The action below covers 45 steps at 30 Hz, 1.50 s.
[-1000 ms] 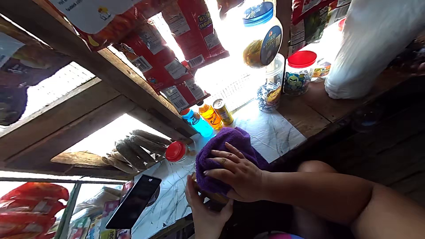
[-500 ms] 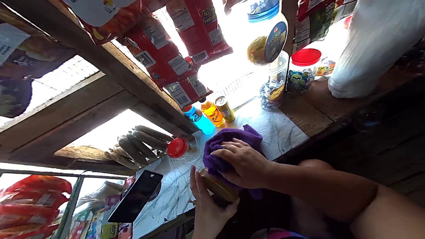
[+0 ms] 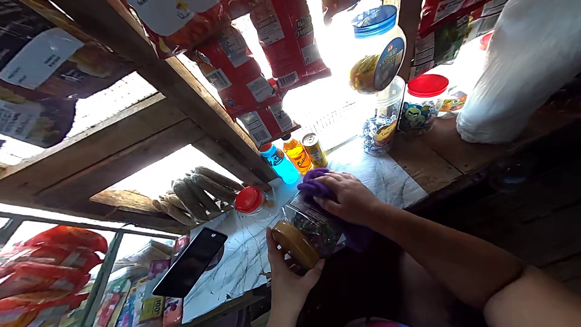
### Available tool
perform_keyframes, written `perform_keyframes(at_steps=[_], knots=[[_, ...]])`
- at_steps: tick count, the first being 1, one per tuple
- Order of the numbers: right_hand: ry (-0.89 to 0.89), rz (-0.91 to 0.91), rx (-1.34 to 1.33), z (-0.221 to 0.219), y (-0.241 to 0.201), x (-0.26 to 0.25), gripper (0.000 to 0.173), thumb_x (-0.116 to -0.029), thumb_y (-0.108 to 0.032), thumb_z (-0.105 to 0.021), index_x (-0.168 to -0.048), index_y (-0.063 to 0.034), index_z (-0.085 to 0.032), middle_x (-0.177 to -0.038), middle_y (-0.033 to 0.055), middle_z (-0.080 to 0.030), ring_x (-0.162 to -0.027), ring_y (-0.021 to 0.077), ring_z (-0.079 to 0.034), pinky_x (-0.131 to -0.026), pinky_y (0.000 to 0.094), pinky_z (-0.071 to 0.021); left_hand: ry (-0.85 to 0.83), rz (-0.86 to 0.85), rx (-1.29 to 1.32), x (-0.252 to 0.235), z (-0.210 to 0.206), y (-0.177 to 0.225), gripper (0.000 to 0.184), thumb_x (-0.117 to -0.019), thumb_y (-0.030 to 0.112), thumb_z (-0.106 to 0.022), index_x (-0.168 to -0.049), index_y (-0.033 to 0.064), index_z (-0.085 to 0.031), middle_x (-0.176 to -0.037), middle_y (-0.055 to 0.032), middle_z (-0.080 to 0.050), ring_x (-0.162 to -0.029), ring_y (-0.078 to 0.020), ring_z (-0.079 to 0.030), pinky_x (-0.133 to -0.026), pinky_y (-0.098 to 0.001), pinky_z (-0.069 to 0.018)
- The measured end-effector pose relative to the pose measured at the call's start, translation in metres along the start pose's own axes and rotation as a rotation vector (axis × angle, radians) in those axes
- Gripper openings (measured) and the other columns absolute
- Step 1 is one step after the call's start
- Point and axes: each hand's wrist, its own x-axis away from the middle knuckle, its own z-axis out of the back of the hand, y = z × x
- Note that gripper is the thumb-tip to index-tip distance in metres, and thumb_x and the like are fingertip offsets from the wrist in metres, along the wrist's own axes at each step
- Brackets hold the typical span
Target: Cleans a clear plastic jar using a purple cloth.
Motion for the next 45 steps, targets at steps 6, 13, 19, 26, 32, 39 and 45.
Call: perform_keyframes(at_steps=[6, 13, 19, 26, 32, 39, 45], knots=[[0.098, 0.359, 0.053, -0.028, -0.021, 0.033, 0.055, -0.0994, -0.048, -0.052, -0.145, -0.0175, -0.056, -0.145, 0.0126, -0.058, -0.145, 0.036, -0.042, -0.118, 0.0665, -0.0246, 0.047, -0.024, 0.015, -0.003, 0.0, -0.005, 0.141, -0.056, 0.048, -0.088, -0.163, 0.006, -0.006, -0.152, -0.0262, -0.039, -0.11, -0.0185, -0.066, -0.07, -0.0325, -0.0619], [0.208, 0.677, 0.063, -0.041, -0.02, 0.033, 0.051, -0.0911, -0.023, -0.06, -0.142, -0.0169, -0.056, -0.142, 0.0126, -0.061, -0.14, 0.0336, -0.049, -0.115, 0.06, -0.0347, 0.065, -0.172, 0.035, -0.007, 0.002, -0.014, 0.14, -0.058, 0.056, -0.086, -0.159, -0.0057, -0.01, -0.156, -0.0283, -0.033, -0.131, -0.0151, -0.053, -0.095, -0.0281, -0.055], [0.252, 0.607, -0.029, -0.036, -0.02, 0.029, 0.049, -0.0941, -0.018, -0.055, -0.143, -0.0103, -0.055, -0.136, 0.0145, -0.065, -0.136, 0.032, -0.055, -0.115, 0.0532, -0.0397, 0.097, -0.316, -0.129, -0.002, 0.0, -0.014, 0.142, -0.0567, 0.062, -0.086, -0.159, -0.005, -0.014, -0.151, -0.0338, -0.034, -0.131, -0.0205, -0.052, -0.098, -0.0294, -0.0525], [0.261, 0.577, -0.117, -0.025, -0.027, 0.031, 0.048, -0.0941, -0.017, -0.053, -0.141, -0.0092, -0.056, -0.138, 0.0132, -0.063, -0.14, 0.0323, -0.05, -0.118, 0.0556, -0.0341, 0.092, -0.573, -0.353, 0.004, 0.007, -0.007, 0.127, -0.0616, 0.065, -0.084, -0.158, 0.0064, -0.024, -0.152, -0.0281, -0.036, -0.139, -0.021, -0.043, -0.108, -0.0287, -0.0431], [0.35, 0.437, -0.14, -0.013, -0.014, 0.013, 0.039, -0.0985, -0.023, -0.054, -0.132, -0.0051, -0.064, -0.119, 0.0092, -0.072, -0.119, 0.0236, -0.065, -0.112, 0.0494, -0.042, 0.019, -0.724, -0.438, 0.003, 0.01, -0.005, 0.117, -0.0631, 0.061, -0.083, -0.155, 0.0211, -0.024, -0.155, -0.0174, -0.036, -0.145, -0.0193, -0.037, -0.118, -0.0304, -0.0335], [0.144, 0.016, -0.207, 0.001, 0.011, -0.008, 0.05, -0.1028, -0.038, -0.048, -0.146, -0.0136, -0.054, -0.138, 0.012, -0.061, -0.131, 0.0263, -0.056, -0.108, 0.0506, -0.0443, 0.049, -0.588, -0.364, 0.003, 0.011, -0.016, 0.128, -0.058, 0.06, -0.087, -0.159, 0.0164, -0.02, -0.154, -0.024, -0.035, -0.142, -0.0237, -0.041, -0.111, -0.0329, -0.0421], [-0.032, -0.092, -0.224, -0.004, 0.017, -0.009, 0.062, -0.1023, -0.047, -0.046, -0.156, -0.018, -0.04, -0.149, 0.0117, -0.053, -0.139, 0.025, -0.049, -0.114, 0.0512, -0.0387, 0.075, -0.263, -0.103, -0.005, 0.011, -0.018, 0.14, -0.0563, 0.053, -0.089, -0.161, 0.0002, -0.013, -0.155, -0.0328, -0.03, -0.132, -0.0238, -0.052, -0.094, -0.0329, -0.0552]])
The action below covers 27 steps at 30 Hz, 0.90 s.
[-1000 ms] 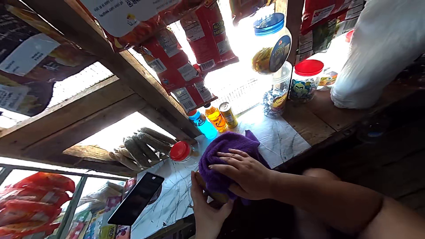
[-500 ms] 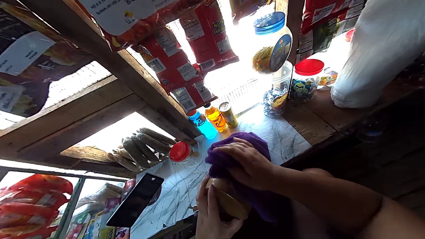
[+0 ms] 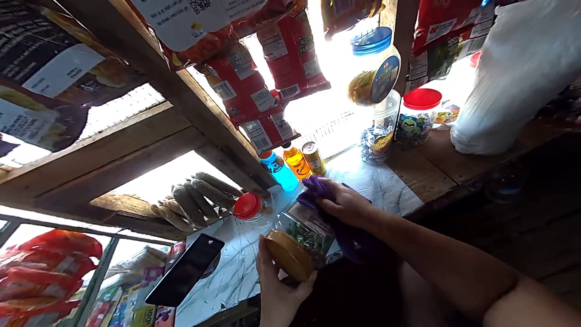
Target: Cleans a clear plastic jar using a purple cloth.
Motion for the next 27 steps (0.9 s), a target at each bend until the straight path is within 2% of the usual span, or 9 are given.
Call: perform_keyframes(at_steps=[3, 6, 9, 11, 14, 18, 20, 24, 27], knots=[[-0.016, 0.072, 0.126, -0.008, -0.011, 0.012, 0.06, -0.1031, -0.043, -0.046, -0.156, -0.0166, -0.042, -0.156, 0.0158, -0.045, -0.148, 0.0312, -0.038, -0.121, 0.0514, -0.0295, -0.001, 0.149, 0.12, -0.003, 0.0, 0.006, 0.141, -0.0552, 0.044, -0.09, -0.162, 0.0026, -0.007, -0.157, -0.0307, -0.027, -0.133, -0.0256, -0.052, -0.094, -0.0356, -0.0569], [0.032, 0.245, 0.213, -0.024, -0.022, 0.031, 0.052, -0.1041, -0.038, -0.045, -0.152, -0.0186, -0.049, -0.155, 0.0141, -0.049, -0.151, 0.0373, -0.031, -0.122, 0.0652, -0.0149, 0.014, 0.165, 0.112, -0.003, -0.002, 0.006, 0.142, -0.0558, 0.048, -0.088, -0.162, 0.0028, -0.006, -0.156, -0.0308, -0.029, -0.131, -0.0243, -0.054, -0.091, -0.0342, -0.0576], [0.124, 0.516, 0.191, -0.043, -0.027, 0.047, 0.048, -0.0988, -0.03, -0.053, -0.144, -0.0163, -0.057, -0.144, 0.0115, -0.059, -0.146, 0.0347, -0.042, -0.12, 0.0646, -0.0229, 0.025, 0.015, 0.002, 0.0, -0.004, 0.0, 0.144, -0.0557, 0.057, -0.087, -0.159, -0.0055, -0.009, -0.152, -0.0345, -0.033, -0.134, -0.0244, -0.05, -0.099, -0.0333, -0.0532], [0.158, 0.661, 0.171, -0.048, -0.03, 0.052, 0.047, -0.0955, -0.028, -0.055, -0.14, -0.0146, -0.059, -0.143, 0.0132, -0.06, -0.144, 0.0355, -0.045, -0.118, 0.061, -0.0316, 0.027, -0.135, -0.135, 0.002, -0.003, -0.003, 0.139, -0.0588, 0.064, -0.083, -0.156, -0.0103, -0.015, -0.15, -0.0359, -0.036, -0.139, -0.0256, -0.044, -0.111, -0.0331, -0.0417], [0.161, 0.722, 0.151, -0.04, -0.034, 0.049, 0.046, -0.0976, -0.028, -0.051, -0.141, -0.0145, -0.059, -0.144, 0.0131, -0.059, -0.145, 0.0347, -0.043, -0.118, 0.0592, -0.0312, 0.015, -0.279, -0.253, 0.006, -0.001, 0.004, 0.127, -0.0616, 0.067, -0.081, -0.15, -0.0094, -0.03, -0.146, -0.0357, -0.04, -0.139, -0.0289, -0.043, -0.115, -0.0365, -0.0366], [0.233, 0.637, 0.106, -0.026, -0.03, 0.031, 0.044, -0.0964, -0.03, -0.053, -0.137, -0.0139, -0.063, -0.131, 0.009, -0.068, -0.135, 0.0294, -0.055, -0.117, 0.0618, -0.0309, -0.036, -0.406, -0.284, 0.005, -0.001, 0.01, 0.12, -0.0632, 0.063, -0.084, -0.156, 0.0154, -0.024, -0.154, -0.0193, -0.036, -0.143, -0.0178, -0.039, -0.117, -0.029, -0.0332], [0.268, 0.545, 0.103, -0.021, -0.025, 0.022, 0.042, -0.0991, -0.034, -0.054, -0.133, -0.0125, -0.066, -0.128, 0.008, -0.069, -0.131, 0.0257, -0.058, -0.118, 0.0585, -0.0321, -0.051, -0.413, -0.284, 0.004, 0.001, 0.008, 0.122, -0.0632, 0.062, -0.084, -0.157, 0.0142, -0.023, -0.155, -0.0218, -0.035, -0.145, -0.0202, -0.037, -0.118, -0.0302, -0.0327], [0.237, 0.294, 0.128, -0.011, -0.017, 0.009, 0.046, -0.1014, -0.042, -0.05, -0.136, -0.0159, -0.064, -0.137, 0.0073, -0.064, -0.138, 0.0241, -0.05, -0.116, 0.0502, -0.0361, -0.071, -0.325, -0.198, 0.002, 0.002, 0.002, 0.13, -0.0579, 0.058, -0.089, -0.159, 0.0171, -0.018, -0.156, -0.0239, -0.033, -0.145, -0.0239, -0.038, -0.114, -0.0335, -0.0395], [0.17, 0.117, 0.098, -0.006, -0.014, 0.005, 0.051, -0.1021, -0.047, -0.048, -0.144, -0.0184, -0.058, -0.145, 0.0097, -0.057, -0.138, 0.027, -0.05, -0.111, 0.0498, -0.041, -0.092, -0.239, -0.164, 0.002, 0.004, 0.001, 0.132, -0.0587, 0.055, -0.089, -0.159, 0.0081, -0.018, -0.158, -0.0304, -0.028, -0.142, -0.0278, -0.042, -0.107, -0.035, -0.0466]])
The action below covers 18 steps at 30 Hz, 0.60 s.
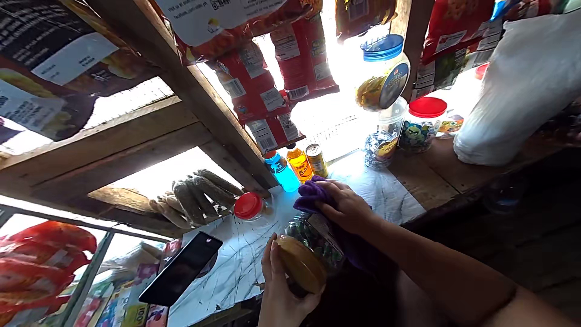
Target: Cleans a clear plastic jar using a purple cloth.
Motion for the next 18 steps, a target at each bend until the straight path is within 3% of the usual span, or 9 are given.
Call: perform_keyframes(at_steps=[2, 4, 7, 9, 11, 14, 16, 18], knots=[[-0.036, -0.076, -0.013, 0.001, 0.002, -0.001, 0.053, -0.1032, -0.048, -0.047, -0.148, -0.0191, -0.052, -0.149, 0.0097, -0.054, -0.137, 0.0261, -0.051, -0.11, 0.05, -0.0426, -0.036, 0.096, 0.018, 0.0, 0.002, 0.002, 0.136, -0.058, 0.053, -0.089, -0.16, 0.0018, -0.014, -0.159, -0.0337, -0.023, -0.138, -0.0277, -0.047, -0.1, -0.0346, -0.0517], [-0.037, -0.119, -0.039, -0.001, 0.005, -0.001, 0.055, -0.1036, -0.047, -0.047, -0.15, -0.0184, -0.05, -0.146, 0.0095, -0.056, -0.135, 0.024, -0.053, -0.11, 0.0491, -0.0433, -0.08, 0.191, 0.076, 0.0, 0.006, 0.002, 0.142, -0.0587, 0.054, -0.09, -0.161, 0.0014, -0.006, -0.159, -0.0353, -0.022, -0.129, -0.0268, -0.056, -0.09, -0.0358, -0.0573], [-0.045, -0.159, -0.067, -0.003, 0.006, -0.001, 0.056, -0.1037, -0.047, -0.047, -0.152, -0.0191, -0.046, -0.144, 0.0099, -0.058, -0.132, 0.024, -0.056, -0.109, 0.0504, -0.044, -0.112, 0.321, 0.261, -0.001, 0.011, 0.002, 0.142, -0.0653, 0.074, -0.079, -0.163, 0.0091, 0.0, -0.16, -0.0301, -0.023, -0.115, -0.0209, -0.066, -0.074, -0.0355, -0.0625], [-0.044, -0.172, -0.074, -0.003, 0.008, 0.0, 0.057, -0.1036, -0.048, -0.047, -0.153, -0.0193, -0.045, -0.142, 0.0107, -0.059, -0.131, 0.0251, -0.057, -0.109, 0.0512, -0.0444, -0.091, 0.341, 0.326, -0.001, 0.011, 0.004, 0.128, -0.0776, 0.082, -0.061, -0.164, 0.0087, -0.001, -0.162, -0.0262, -0.024, -0.115, -0.0159, -0.066, -0.076, -0.0326, -0.0617], [-0.044, -0.182, -0.089, -0.004, 0.01, -0.001, 0.057, -0.1036, -0.048, -0.047, -0.152, -0.0188, -0.045, -0.138, 0.0121, -0.062, -0.128, 0.0261, -0.059, -0.107, 0.0518, -0.0455, -0.059, 0.378, 0.346, -0.002, 0.009, 0.008, 0.121, -0.0836, 0.08, -0.054, -0.163, 0.0083, 0.0, -0.16, -0.0251, -0.029, -0.112, -0.0099, -0.066, -0.079, -0.0283, -0.06], [-0.052, -0.196, -0.113, -0.005, 0.011, -0.001, 0.056, -0.1039, -0.046, -0.048, -0.152, -0.0179, -0.045, -0.135, 0.0127, -0.063, -0.126, 0.0262, -0.06, -0.106, 0.0513, -0.0463, -0.023, 0.484, 0.423, -0.006, 0.007, 0.013, 0.129, -0.0785, 0.081, -0.06, -0.162, 0.0076, 0.006, -0.158, -0.0234, -0.032, -0.111, -0.0071, -0.065, -0.08, -0.0254, -0.0595], [-0.048, -0.193, -0.124, -0.005, 0.01, 0.001, 0.056, -0.1035, -0.043, -0.049, -0.152, -0.0158, -0.045, -0.136, 0.0134, -0.063, -0.127, 0.0262, -0.06, -0.106, 0.0507, -0.0462, 0.001, 0.547, 0.46, -0.007, 0.006, 0.015, 0.135, -0.0733, 0.081, -0.065, -0.162, 0.0069, 0.004, -0.156, -0.0226, -0.034, -0.112, -0.0082, -0.065, -0.08, -0.0257, -0.0594], [-0.052, -0.182, -0.149, -0.004, 0.01, 0.002, 0.056, -0.1035, -0.04, -0.051, -0.152, -0.0139, -0.045, -0.139, 0.0136, -0.061, -0.129, 0.0254, -0.058, -0.108, 0.0494, -0.045, 0.034, 0.577, 0.482, -0.008, 0.004, 0.02, 0.132, -0.0732, 0.071, -0.072, -0.161, 0.0043, 0.001, -0.153, -0.0221, -0.036, -0.11, -0.0079, -0.064, -0.079, -0.0245, -0.0586]])
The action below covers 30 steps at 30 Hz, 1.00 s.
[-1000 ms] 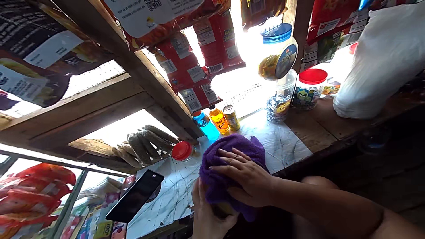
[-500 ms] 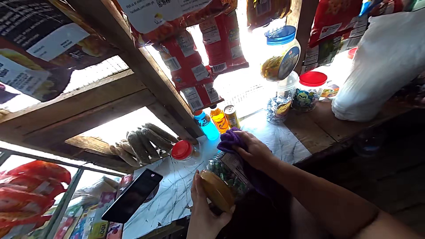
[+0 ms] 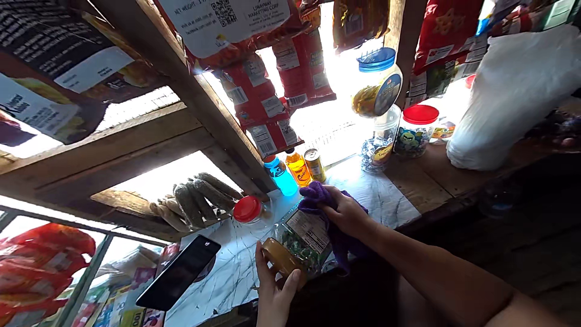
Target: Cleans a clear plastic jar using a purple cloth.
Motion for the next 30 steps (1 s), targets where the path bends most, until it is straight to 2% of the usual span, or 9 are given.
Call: perform_keyframes(at_steps=[4, 7, 11, 15, 17, 19, 22, 26, 30], knots=[[0.033, 0.066, -0.098, -0.001, 0.009, 0.001, 0.056, -0.1022, -0.036, -0.054, -0.151, -0.0092, -0.046, -0.138, 0.0145, -0.062, -0.127, 0.0221, -0.06, -0.108, 0.0445, -0.0462, 0.034, -0.048, 0.016, 0.003, -0.003, 0.001, 0.135, -0.0658, 0.065, -0.08, -0.16, 0.0033, -0.006, -0.151, -0.0198, -0.039, -0.11, -0.0091, -0.066, -0.077, -0.0251, -0.0603], [0.083, 0.125, -0.174, -0.003, 0.016, 0.0, 0.057, -0.1036, -0.038, -0.053, -0.149, -0.0047, -0.046, -0.134, 0.016, -0.064, -0.124, 0.0199, -0.062, -0.107, 0.0419, -0.0478, 0.057, -0.22, -0.087, 0.004, -0.005, -0.007, 0.136, -0.0611, 0.06, -0.087, -0.159, 0.0005, -0.013, -0.153, -0.0255, -0.034, -0.114, -0.0132, -0.065, -0.077, -0.0287, -0.0619], [0.108, 0.135, -0.229, -0.003, 0.019, -0.003, 0.055, -0.1047, -0.04, -0.05, -0.147, -0.0048, -0.048, -0.128, 0.0148, -0.066, -0.119, 0.0178, -0.064, -0.104, 0.0413, -0.0498, 0.087, -0.407, -0.253, -0.001, -0.004, -0.019, 0.132, -0.0576, 0.058, -0.087, -0.156, -0.0001, -0.022, -0.156, -0.031, -0.03, -0.129, -0.0176, -0.054, -0.09, -0.0277, -0.0552], [0.151, 0.183, -0.201, -0.004, 0.013, 0.0, 0.052, -0.1027, -0.035, -0.053, -0.145, -0.0041, -0.051, -0.133, 0.0148, -0.063, -0.124, 0.0175, -0.06, -0.107, 0.0384, -0.0479, 0.066, -0.535, -0.336, -0.006, -0.001, -0.021, 0.125, -0.0614, 0.063, -0.085, -0.156, 0.0069, -0.026, -0.157, -0.0282, -0.031, -0.14, -0.0229, -0.043, -0.102, -0.0311, -0.0492], [0.2, 0.306, -0.06, -0.009, 0.006, 0.008, 0.049, -0.1009, -0.029, -0.055, -0.142, -0.0027, -0.056, -0.138, 0.017, -0.061, -0.135, 0.0254, -0.053, -0.114, 0.0428, -0.041, 0.057, -0.549, -0.357, -0.007, -0.001, -0.019, 0.125, -0.0617, 0.062, -0.085, -0.156, 0.0062, -0.026, -0.157, -0.0297, -0.03, -0.141, -0.0238, -0.042, -0.101, -0.0309, -0.0494], [0.271, 0.493, 0.095, -0.02, 0.001, 0.017, 0.043, -0.0969, -0.027, -0.057, -0.133, -0.0047, -0.064, -0.135, 0.0173, -0.064, -0.14, 0.0367, -0.048, -0.116, 0.0559, -0.0358, 0.059, -0.535, -0.349, -0.009, -0.001, -0.017, 0.128, -0.0613, 0.061, -0.085, -0.156, 0.0002, -0.024, -0.156, -0.0337, -0.029, -0.14, -0.0259, -0.043, -0.101, -0.0318, -0.05], [0.307, 0.708, 0.191, -0.04, -0.004, 0.032, 0.042, -0.0962, -0.033, -0.054, -0.131, -0.0097, -0.063, -0.136, 0.0154, -0.064, -0.142, 0.0402, -0.046, -0.117, 0.0693, -0.0246, 0.084, -0.519, -0.327, -0.011, -0.001, -0.02, 0.131, -0.0608, 0.063, -0.084, -0.157, -0.0009, -0.021, -0.156, -0.0329, -0.029, -0.138, -0.0234, -0.045, -0.098, -0.0298, -0.0508], [0.308, 0.871, 0.219, -0.053, -0.007, 0.041, 0.037, -0.0963, -0.031, -0.054, -0.132, -0.0201, -0.058, -0.139, 0.0085, -0.061, -0.145, 0.0313, -0.043, -0.121, 0.0615, -0.0234, 0.083, -0.543, -0.368, -0.009, -0.002, -0.018, 0.126, -0.0617, 0.065, -0.082, -0.155, 0.0005, -0.027, -0.157, -0.0302, -0.03, -0.14, -0.0202, -0.042, -0.101, -0.0272, -0.0482], [0.298, 0.843, 0.24, -0.041, -0.015, 0.04, 0.039, -0.0922, -0.027, -0.059, -0.13, -0.0185, -0.062, -0.124, 0.0067, -0.069, -0.133, 0.0276, -0.056, -0.117, 0.0575, -0.0341, 0.065, -0.635, -0.43, -0.004, -0.007, -0.01, 0.117, -0.063, 0.061, -0.085, -0.153, 0.0095, -0.032, -0.156, -0.0261, -0.032, -0.142, -0.0209, -0.04, -0.106, -0.029, -0.0454]])
